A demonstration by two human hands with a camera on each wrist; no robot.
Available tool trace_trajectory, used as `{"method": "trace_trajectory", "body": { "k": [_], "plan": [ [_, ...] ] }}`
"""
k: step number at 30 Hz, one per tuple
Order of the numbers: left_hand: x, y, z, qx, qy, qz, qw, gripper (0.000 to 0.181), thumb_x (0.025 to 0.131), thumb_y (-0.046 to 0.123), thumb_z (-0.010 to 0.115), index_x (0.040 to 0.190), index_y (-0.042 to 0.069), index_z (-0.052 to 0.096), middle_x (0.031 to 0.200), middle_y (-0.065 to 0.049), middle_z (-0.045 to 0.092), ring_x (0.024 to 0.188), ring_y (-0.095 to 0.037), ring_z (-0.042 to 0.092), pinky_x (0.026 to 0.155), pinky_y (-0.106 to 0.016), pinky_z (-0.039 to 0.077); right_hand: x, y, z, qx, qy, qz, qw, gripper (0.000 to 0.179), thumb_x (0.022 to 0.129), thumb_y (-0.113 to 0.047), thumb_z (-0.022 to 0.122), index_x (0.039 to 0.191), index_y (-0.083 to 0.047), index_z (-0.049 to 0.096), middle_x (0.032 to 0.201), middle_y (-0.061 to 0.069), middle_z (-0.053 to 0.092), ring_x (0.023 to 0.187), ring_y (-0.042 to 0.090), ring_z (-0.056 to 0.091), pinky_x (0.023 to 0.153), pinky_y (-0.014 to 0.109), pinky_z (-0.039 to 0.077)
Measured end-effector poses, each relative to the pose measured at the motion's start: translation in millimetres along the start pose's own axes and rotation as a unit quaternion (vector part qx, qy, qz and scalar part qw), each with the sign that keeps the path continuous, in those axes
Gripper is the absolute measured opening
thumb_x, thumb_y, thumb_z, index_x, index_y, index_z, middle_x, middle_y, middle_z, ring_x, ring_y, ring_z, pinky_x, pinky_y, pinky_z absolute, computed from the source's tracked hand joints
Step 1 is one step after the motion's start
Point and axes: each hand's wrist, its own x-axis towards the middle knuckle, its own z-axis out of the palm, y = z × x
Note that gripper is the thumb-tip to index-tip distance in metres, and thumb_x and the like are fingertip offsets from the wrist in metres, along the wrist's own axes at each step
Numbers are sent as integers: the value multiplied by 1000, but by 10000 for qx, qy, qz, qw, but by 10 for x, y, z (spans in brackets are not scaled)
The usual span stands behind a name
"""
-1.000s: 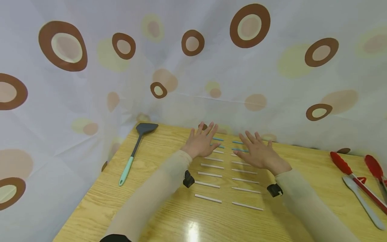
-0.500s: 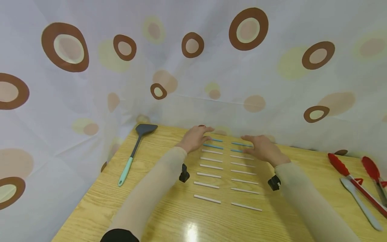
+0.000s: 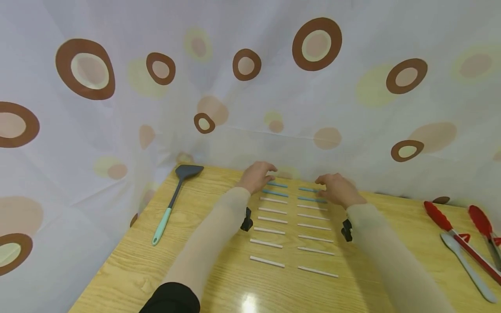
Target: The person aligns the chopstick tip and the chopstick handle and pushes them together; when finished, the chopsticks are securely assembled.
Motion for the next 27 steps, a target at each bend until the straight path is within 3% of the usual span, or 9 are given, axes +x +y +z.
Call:
{"method": "trace_trajectory", "body": {
  "k": [7, 11, 15, 21, 27],
  "plan": [
    [67, -6, 158, 154, -36, -139, 9998, 35, 95, 22, 69, 128, 12, 67, 128, -4, 63, 118, -20, 57, 97, -32, 47, 64, 53, 57, 78, 19, 91, 9999, 37, 92, -11, 69, 125, 5, 62, 123, 28, 60, 114, 46, 55, 92, 57, 46],
    [101, -9, 230, 201, -63, -288, 9994, 34, 95, 24, 69, 127, 14, 67, 127, -3, 64, 107, -18, 64, 87, -32, 52, 84, 66, 84, 140, 25, 156, 9998, 36, 93, -10, 68, 125, 4, 63, 125, 27, 59, 115, 45, 54, 93, 57, 45],
    [137, -25, 276, 447, -160, -362, 9982, 34, 96, 27, 68, 128, 15, 67, 125, -1, 66, 100, -17, 66, 86, -35, 53, 108, 80, 114, 254, -6, 233, 9994, 35, 94, -11, 67, 126, 4, 63, 126, 27, 58, 116, 45, 53, 93, 57, 45],
    [141, -48, 348, 773, -315, -449, 9955, 32, 97, 27, 66, 127, 16, 68, 122, 1, 67, 101, -15, 66, 90, -37, 51, 137, 71, 156, 24, -124, 145, 9998, 29, 93, -12, 70, 117, 5, 67, 111, 22, 65, 102, 40, 61, 86, 53, 50],
    [148, -58, 392, 1090, -193, -478, 9927, 20, 95, 25, 69, 113, 19, 76, 108, 6, 72, 96, -13, 66, 91, -37, 48, 148, 42, 187, -294, -77, 26, 9995, 19, 92, -9, 71, 107, 2, 71, 102, 17, 66, 93, 35, 64, 79, 49, 53]
  ]
}}
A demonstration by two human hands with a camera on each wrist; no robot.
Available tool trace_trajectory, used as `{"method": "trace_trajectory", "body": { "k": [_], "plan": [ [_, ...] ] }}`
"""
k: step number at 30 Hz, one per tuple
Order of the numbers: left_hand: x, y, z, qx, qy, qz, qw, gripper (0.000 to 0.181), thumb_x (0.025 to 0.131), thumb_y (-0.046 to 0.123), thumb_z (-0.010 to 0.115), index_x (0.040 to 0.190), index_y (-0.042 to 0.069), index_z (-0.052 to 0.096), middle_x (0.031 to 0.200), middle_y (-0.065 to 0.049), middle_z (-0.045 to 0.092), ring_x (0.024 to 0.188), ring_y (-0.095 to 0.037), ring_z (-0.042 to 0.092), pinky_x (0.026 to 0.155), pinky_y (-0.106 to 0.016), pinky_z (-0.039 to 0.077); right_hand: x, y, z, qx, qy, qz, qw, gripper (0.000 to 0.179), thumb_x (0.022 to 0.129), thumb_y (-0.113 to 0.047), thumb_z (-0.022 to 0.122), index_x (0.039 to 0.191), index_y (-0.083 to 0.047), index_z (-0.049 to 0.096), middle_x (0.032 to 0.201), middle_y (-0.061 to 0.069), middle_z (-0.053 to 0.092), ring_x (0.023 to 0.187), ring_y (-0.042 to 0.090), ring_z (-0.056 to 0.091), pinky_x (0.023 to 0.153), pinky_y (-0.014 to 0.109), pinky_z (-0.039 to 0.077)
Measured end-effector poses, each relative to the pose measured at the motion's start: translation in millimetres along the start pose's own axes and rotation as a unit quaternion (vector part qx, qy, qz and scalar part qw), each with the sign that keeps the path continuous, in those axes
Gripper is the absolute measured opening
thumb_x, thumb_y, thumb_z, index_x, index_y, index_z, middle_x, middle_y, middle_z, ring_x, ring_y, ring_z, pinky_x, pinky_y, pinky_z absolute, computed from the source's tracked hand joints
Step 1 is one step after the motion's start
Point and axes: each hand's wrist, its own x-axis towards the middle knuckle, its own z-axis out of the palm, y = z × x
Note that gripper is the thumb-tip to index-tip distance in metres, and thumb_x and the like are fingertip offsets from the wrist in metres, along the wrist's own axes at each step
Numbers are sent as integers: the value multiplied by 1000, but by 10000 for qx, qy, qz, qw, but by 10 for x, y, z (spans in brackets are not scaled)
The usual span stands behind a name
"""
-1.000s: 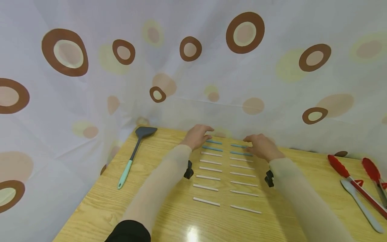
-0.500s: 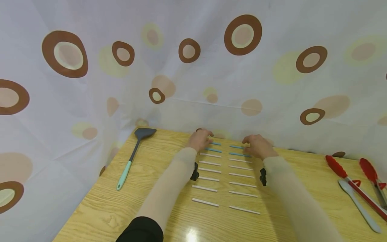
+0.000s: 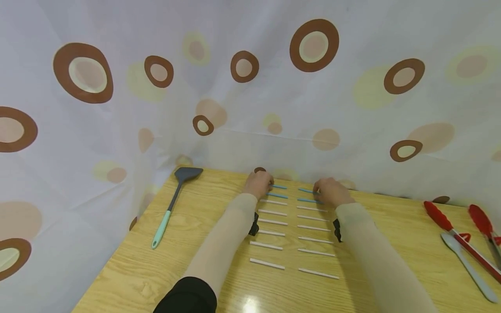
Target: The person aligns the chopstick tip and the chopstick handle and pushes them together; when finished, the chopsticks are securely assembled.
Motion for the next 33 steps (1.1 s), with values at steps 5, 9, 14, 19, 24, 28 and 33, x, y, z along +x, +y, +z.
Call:
{"method": "trace_trajectory", "body": {
  "k": [5, 9, 14, 19, 24, 28, 33],
  "plan": [
    [-6, -6, 7, 360, 220, 81, 9991, 12, 95, 23, 70, 101, 21, 79, 97, 6, 73, 86, -11, 67, 80, -33, 53, 65, 5, 56, -287, 209, 93, 9993, 13, 89, -9, 74, 99, -1, 73, 97, 14, 69, 91, 35, 65, 77, 49, 54],
    [-18, -22, 14, 495, 268, 26, 9984, 11, 94, 23, 70, 101, 21, 79, 96, 6, 73, 85, -12, 67, 78, -33, 54, 120, 15, 112, -542, 532, 55, 9971, 7, 89, -9, 73, 92, -3, 72, 90, 13, 69, 86, 34, 65, 73, 50, 55],
    [8, -34, 12, 511, 241, 35, 9984, 10, 94, 23, 71, 100, 20, 78, 96, 5, 73, 85, -11, 66, 79, -33, 53, 136, 19, 146, -962, 720, 6, 9928, 7, 89, -5, 72, 84, -2, 68, 80, 13, 65, 77, 34, 64, 65, 50, 55],
    [32, -33, -84, 846, 169, 114, 9962, 7, 92, 17, 73, 98, 17, 77, 97, 4, 72, 89, -13, 66, 82, -35, 51, 112, 19, 137, -1153, 507, -1, 9920, 12, 91, -2, 69, 83, 1, 60, 76, 14, 61, 73, 34, 63, 61, 49, 55],
    [3, -42, -245, 795, 80, 254, 9965, 21, 93, 6, 70, 112, 12, 66, 105, 0, 70, 95, -16, 65, 84, -34, 50, 53, 31, 56, -960, 496, -104, 9941, 16, 91, 0, 66, 86, 4, 51, 75, 17, 58, 72, 37, 62, 60, 52, 54],
    [-60, -68, -357, 516, 106, 619, 9967, 21, 96, 0, 61, 115, 8, 58, 104, -4, 68, 91, -18, 65, 79, -30, 52, -19, -28, -91, -465, 635, -358, 9963, 11, 93, 3, 63, 95, 4, 51, 82, 18, 61, 76, 36, 64, 65, 49, 55],
    [-202, -93, -515, 202, 173, 1263, 9916, 25, 95, -7, 57, 116, 7, 52, 107, -6, 62, 94, -18, 61, 78, -27, 50, -161, -164, -309, -166, 664, -711, 9951, 31, 89, 17, 60, 119, 10, 57, 95, 20, 67, 86, 34, 66, 74, 45, 55]
  ]
}}
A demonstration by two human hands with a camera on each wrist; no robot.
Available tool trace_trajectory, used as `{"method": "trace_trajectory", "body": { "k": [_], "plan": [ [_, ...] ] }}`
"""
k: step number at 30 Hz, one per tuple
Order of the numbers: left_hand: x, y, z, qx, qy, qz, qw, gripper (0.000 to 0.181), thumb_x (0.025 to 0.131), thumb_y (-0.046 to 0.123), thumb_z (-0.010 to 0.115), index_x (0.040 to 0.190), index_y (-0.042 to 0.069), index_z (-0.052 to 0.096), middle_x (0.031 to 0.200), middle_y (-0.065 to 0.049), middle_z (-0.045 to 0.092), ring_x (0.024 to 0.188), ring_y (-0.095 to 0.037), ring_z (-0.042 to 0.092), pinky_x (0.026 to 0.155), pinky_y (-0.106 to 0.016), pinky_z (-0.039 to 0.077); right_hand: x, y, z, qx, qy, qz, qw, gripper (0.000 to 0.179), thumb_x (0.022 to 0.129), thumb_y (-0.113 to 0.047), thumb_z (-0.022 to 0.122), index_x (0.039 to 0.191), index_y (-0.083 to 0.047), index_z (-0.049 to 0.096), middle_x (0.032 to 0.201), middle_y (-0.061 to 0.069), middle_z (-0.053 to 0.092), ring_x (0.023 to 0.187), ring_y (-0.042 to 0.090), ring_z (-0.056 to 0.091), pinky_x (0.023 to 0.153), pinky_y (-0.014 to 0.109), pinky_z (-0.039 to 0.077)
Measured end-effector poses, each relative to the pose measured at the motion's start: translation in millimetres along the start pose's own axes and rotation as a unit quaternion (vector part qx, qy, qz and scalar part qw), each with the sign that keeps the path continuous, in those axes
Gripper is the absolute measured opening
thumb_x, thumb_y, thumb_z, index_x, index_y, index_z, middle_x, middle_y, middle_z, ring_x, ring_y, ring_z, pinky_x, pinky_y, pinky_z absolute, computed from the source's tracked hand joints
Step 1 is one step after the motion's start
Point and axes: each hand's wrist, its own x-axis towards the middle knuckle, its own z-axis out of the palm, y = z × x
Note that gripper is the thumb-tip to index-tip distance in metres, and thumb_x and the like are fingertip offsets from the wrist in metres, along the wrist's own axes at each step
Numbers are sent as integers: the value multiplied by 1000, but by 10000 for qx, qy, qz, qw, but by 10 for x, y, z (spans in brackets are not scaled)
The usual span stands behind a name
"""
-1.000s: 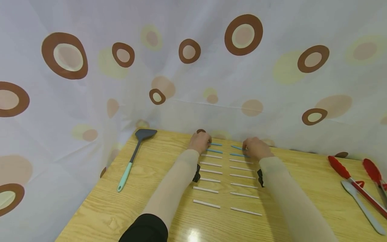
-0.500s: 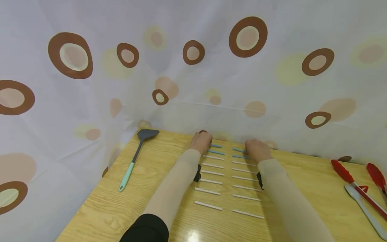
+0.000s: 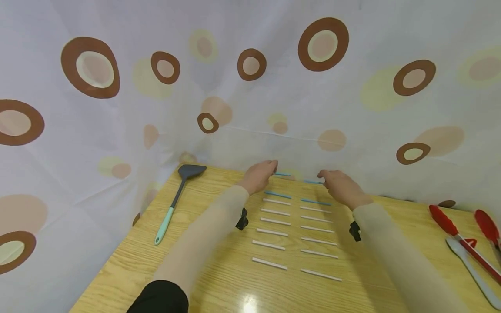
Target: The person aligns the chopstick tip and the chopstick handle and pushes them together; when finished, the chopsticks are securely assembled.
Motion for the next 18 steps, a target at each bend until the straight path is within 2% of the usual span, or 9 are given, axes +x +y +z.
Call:
{"method": "trace_trajectory", "body": {
  "k": [3, 6, 9, 13, 18],
  "plan": [
    [-89, 44, -107, -2, 63, 333, 9994, 28, 94, -10, 56, 117, 7, 53, 111, -6, 61, 100, -18, 60, 82, -26, 49, -98, -43, -107, -124, 51, -268, 9996, 40, 82, 21, 65, 121, 11, 61, 96, 22, 67, 86, 34, 66, 75, 43, 56],
    [-217, 70, -197, 72, 198, 570, 9982, 31, 95, -9, 56, 122, 7, 56, 116, -6, 59, 102, -18, 60, 86, -25, 49, -191, -67, -145, -284, 208, -528, 9980, 38, 78, 22, 69, 113, 9, 65, 94, 19, 66, 84, 33, 65, 72, 42, 56],
    [-343, 102, -264, 76, 381, 754, 9964, 35, 95, -8, 57, 127, 7, 59, 115, -6, 57, 94, -17, 61, 80, -24, 50, -290, -102, -155, -337, 395, -747, 9959, 25, 84, 17, 66, 106, 4, 65, 93, 15, 65, 83, 32, 65, 72, 43, 55],
    [-500, 137, -318, 74, 672, 961, 9931, 30, 97, -6, 55, 123, 8, 61, 107, -6, 53, 77, -15, 57, 66, -22, 48, -380, -205, -177, -233, 624, -947, 9933, 11, 93, 7, 63, 99, -2, 64, 93, 10, 66, 83, 30, 65, 73, 44, 54],
    [-671, 206, -381, 109, 1079, 1180, 9871, 15, 102, 5, 54, 115, 8, 62, 106, -5, 55, 77, -13, 60, 65, -21, 50, -499, -333, -237, -190, 997, -1157, 9881, 8, 94, 1, 65, 96, -6, 62, 86, 4, 64, 74, 21, 63, 68, 39, 53]
  ]
}}
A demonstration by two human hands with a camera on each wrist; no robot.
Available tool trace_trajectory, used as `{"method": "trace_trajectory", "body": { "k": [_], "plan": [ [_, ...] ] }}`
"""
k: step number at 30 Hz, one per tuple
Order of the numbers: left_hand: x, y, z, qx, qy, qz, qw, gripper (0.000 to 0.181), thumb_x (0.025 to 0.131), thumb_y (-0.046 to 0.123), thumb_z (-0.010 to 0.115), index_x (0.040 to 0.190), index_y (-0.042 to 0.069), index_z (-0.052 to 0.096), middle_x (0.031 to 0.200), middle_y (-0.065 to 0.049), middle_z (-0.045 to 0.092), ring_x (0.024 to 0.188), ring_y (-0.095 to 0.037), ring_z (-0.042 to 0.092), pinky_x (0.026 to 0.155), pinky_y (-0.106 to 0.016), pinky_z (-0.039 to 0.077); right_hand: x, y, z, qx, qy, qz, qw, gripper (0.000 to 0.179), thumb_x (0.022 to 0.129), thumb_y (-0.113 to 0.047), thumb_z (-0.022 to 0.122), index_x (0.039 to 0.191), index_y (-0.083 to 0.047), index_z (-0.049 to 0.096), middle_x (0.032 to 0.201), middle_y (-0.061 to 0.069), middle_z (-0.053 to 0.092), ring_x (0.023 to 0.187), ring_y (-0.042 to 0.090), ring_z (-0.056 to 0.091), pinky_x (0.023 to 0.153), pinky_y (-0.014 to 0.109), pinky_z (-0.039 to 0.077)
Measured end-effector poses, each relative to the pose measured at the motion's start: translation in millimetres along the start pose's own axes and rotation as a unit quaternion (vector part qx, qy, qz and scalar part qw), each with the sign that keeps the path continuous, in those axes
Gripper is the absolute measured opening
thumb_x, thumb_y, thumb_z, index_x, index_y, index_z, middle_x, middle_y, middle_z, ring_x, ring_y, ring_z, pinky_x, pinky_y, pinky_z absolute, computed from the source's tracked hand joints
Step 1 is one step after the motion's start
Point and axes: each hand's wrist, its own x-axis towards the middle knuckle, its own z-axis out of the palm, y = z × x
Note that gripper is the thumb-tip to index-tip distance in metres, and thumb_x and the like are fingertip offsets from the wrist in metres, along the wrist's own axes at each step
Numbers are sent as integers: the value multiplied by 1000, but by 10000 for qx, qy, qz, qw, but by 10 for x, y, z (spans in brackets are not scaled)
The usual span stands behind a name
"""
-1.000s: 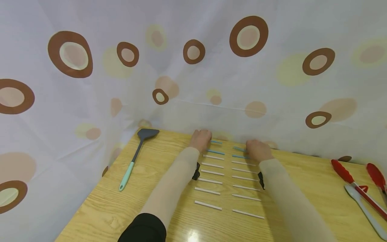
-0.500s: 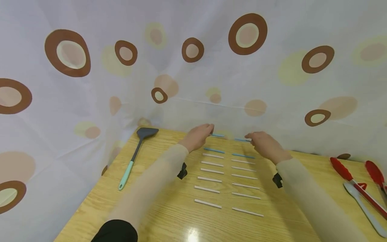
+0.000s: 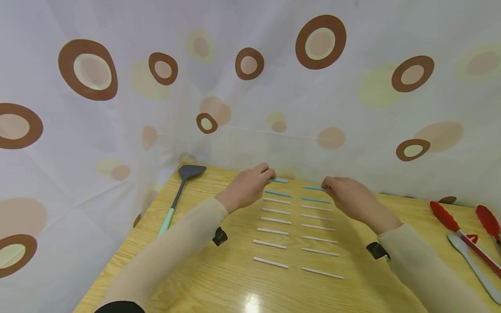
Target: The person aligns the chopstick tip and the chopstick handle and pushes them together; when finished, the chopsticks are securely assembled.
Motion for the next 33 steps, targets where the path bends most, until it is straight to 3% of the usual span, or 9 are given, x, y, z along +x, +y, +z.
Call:
{"method": "trace_trajectory", "body": {
  "k": [7, 14, 25, 33],
  "plan": [
    [-191, 131, -46, 112, 227, 231, 9994, 9, 102, 14, 57, 108, 9, 61, 97, -3, 56, 64, -10, 55, 57, -20, 47, -148, -210, -80, -44, 366, -240, 9990, 10, 93, -1, 67, 96, -9, 61, 78, -7, 57, 61, 6, 47, 59, 31, 45],
    [-312, 183, -32, -162, 453, 306, 9984, 7, 101, 13, 59, 106, 11, 64, 95, 0, 59, 69, -10, 59, 60, -22, 49, -206, -384, -99, -121, 687, -494, 9963, 16, 89, 0, 71, 98, -9, 60, 77, -7, 56, 57, 2, 41, 54, 27, 44],
    [-324, 234, -30, -135, 565, 477, 9972, 11, 102, 14, 58, 109, 10, 65, 94, 0, 58, 70, -8, 58, 62, -20, 49, -195, -510, -59, 13, 618, -570, 9965, 18, 89, 0, 71, 98, -11, 60, 78, -10, 56, 56, 1, 39, 52, 25, 41],
    [-307, 263, -25, -174, 399, 451, 9980, 11, 100, 12, 60, 110, 9, 66, 93, 0, 58, 72, -9, 59, 64, -19, 49, -171, -539, -36, 42, 579, -507, 9970, 15, 90, -2, 70, 98, -11, 61, 78, -10, 57, 56, 0, 40, 53, 26, 42]
  ]
}}
